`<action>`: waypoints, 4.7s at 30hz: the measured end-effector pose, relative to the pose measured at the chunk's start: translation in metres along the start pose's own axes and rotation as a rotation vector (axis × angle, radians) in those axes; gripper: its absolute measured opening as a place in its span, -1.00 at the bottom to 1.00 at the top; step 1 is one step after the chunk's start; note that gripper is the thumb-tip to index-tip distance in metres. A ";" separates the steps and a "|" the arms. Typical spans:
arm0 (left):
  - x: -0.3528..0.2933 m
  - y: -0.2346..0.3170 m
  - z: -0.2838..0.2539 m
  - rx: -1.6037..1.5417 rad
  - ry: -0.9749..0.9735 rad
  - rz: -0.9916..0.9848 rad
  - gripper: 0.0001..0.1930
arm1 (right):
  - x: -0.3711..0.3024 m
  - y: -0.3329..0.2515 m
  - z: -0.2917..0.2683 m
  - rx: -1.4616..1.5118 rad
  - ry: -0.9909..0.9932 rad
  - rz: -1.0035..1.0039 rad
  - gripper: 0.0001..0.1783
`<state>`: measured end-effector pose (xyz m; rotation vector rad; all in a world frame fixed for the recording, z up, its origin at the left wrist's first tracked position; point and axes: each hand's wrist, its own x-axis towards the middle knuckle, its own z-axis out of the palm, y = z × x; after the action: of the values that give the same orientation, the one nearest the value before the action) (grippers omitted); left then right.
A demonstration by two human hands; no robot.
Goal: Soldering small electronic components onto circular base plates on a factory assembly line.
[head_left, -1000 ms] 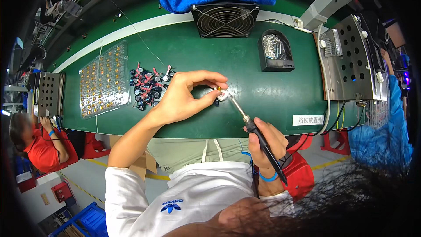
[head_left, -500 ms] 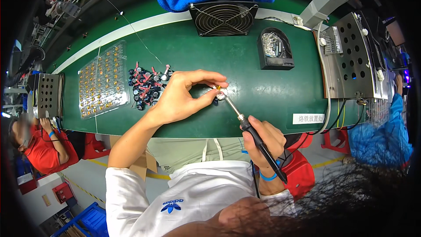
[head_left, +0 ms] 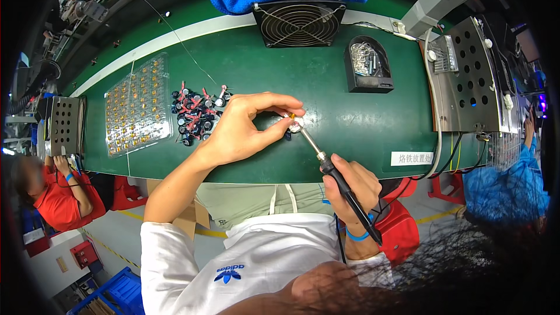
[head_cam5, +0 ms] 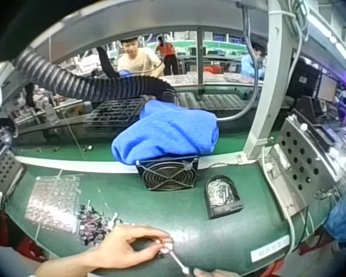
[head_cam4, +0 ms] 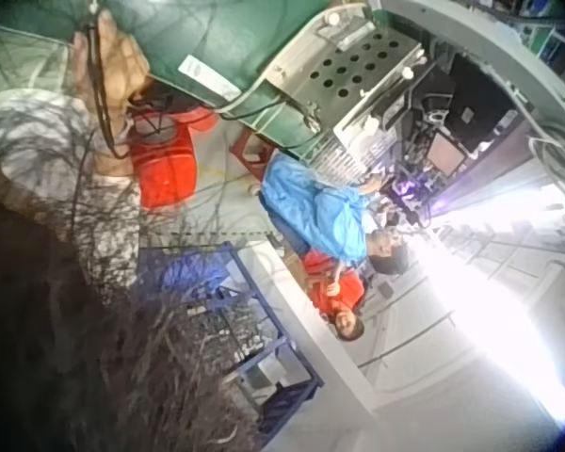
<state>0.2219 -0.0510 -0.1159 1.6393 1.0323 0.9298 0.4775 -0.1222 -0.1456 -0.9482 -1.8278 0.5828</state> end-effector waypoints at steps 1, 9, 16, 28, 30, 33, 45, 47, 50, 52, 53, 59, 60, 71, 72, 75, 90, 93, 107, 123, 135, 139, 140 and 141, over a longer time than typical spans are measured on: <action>-0.001 -0.001 0.000 -0.003 0.002 -0.004 -0.68 | 0.000 0.000 0.000 0.020 -0.002 0.001 -0.62; -0.007 0.005 -0.008 0.037 0.041 0.036 -0.68 | -0.001 -0.002 0.003 -0.004 0.054 -0.011 -0.56; -0.009 0.015 -0.010 0.203 -0.030 0.376 -0.81 | 0.051 0.008 -0.015 -0.614 0.121 0.084 -0.40; -0.004 -0.039 -0.233 0.585 0.580 0.155 -0.71 | 0.019 -0.003 0.030 0.036 0.148 0.105 -0.44; 0.006 -0.039 -0.236 0.542 0.677 0.000 -0.68 | 0.016 -0.003 0.033 -0.006 0.151 0.143 -0.44; -0.003 -0.031 -0.212 0.621 0.677 0.155 -0.77 | 0.017 0.003 0.038 -0.007 0.206 0.122 -0.48; -0.061 -0.002 -0.099 0.862 0.287 0.154 -0.82 | 0.008 0.004 0.035 -0.074 0.179 0.057 -0.53; -0.055 -0.002 -0.091 0.810 0.281 0.211 -0.81 | 0.004 0.011 0.032 -0.091 0.174 0.007 -0.51; -0.050 0.013 -0.075 0.764 0.214 0.297 -0.80 | 0.007 0.009 0.031 -0.087 0.167 -0.017 -0.48; -0.043 0.017 -0.068 0.760 0.178 0.302 -0.77 | 0.007 0.006 0.034 -0.060 0.183 0.032 -0.49; -0.039 0.017 -0.066 0.806 0.142 0.296 -0.75 | 0.008 0.008 0.035 -0.057 0.175 0.017 -0.50; -0.027 0.007 -0.065 0.900 -0.035 0.284 -0.67 | 0.014 0.002 0.034 0.002 0.169 -0.037 -0.54; -0.026 0.008 -0.066 0.915 -0.042 0.296 -0.67 | 0.015 0.002 0.035 0.016 0.152 -0.034 -0.55; -0.026 0.016 -0.044 0.286 0.349 0.144 -0.80 | 0.018 -0.002 0.031 0.076 0.147 -0.024 -0.63; -0.025 0.015 -0.039 0.313 0.393 0.154 -0.79 | 0.017 0.000 0.033 0.088 0.148 -0.072 -0.69; -0.023 0.021 -0.022 0.529 0.408 0.368 -0.82 | 0.024 -0.001 0.037 0.058 0.135 -0.136 -0.82; -0.024 -0.002 0.019 0.483 0.249 0.455 -0.78 | 0.031 -0.001 0.043 -0.104 0.013 -0.134 -0.64; -0.027 -0.003 0.016 0.568 0.196 0.526 -0.74 | 0.033 -0.002 0.045 -0.025 0.067 -0.095 -0.65; -0.057 0.015 -0.017 0.807 0.101 0.706 -0.76 | 0.023 -0.013 0.041 -0.316 -0.088 -0.116 -0.74; -0.191 0.010 -0.225 1.054 0.285 -0.114 -0.79 | 0.019 -0.001 0.047 -0.125 -0.013 -0.121 -0.69; -0.180 0.011 -0.231 1.075 0.159 -0.218 -0.75 | 0.018 -0.002 0.045 -0.082 -0.014 -0.116 -0.69; -0.174 0.013 -0.232 1.036 0.173 -0.122 -0.69 | 0.017 0.000 0.043 -0.066 0.002 -0.124 -0.68; -0.169 0.017 -0.226 1.032 0.158 -0.113 -0.69 | 0.016 -0.001 0.041 -0.075 0.011 -0.113 -0.68; -0.166 0.020 -0.215 0.808 0.329 -0.106 -0.68 | 0.017 -0.004 0.039 -0.099 -0.019 -0.097 -0.66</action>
<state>-0.0290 -0.1404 -0.0589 2.0762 1.8735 0.7642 0.4372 -0.1097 -0.1501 -0.9164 -1.9229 0.4467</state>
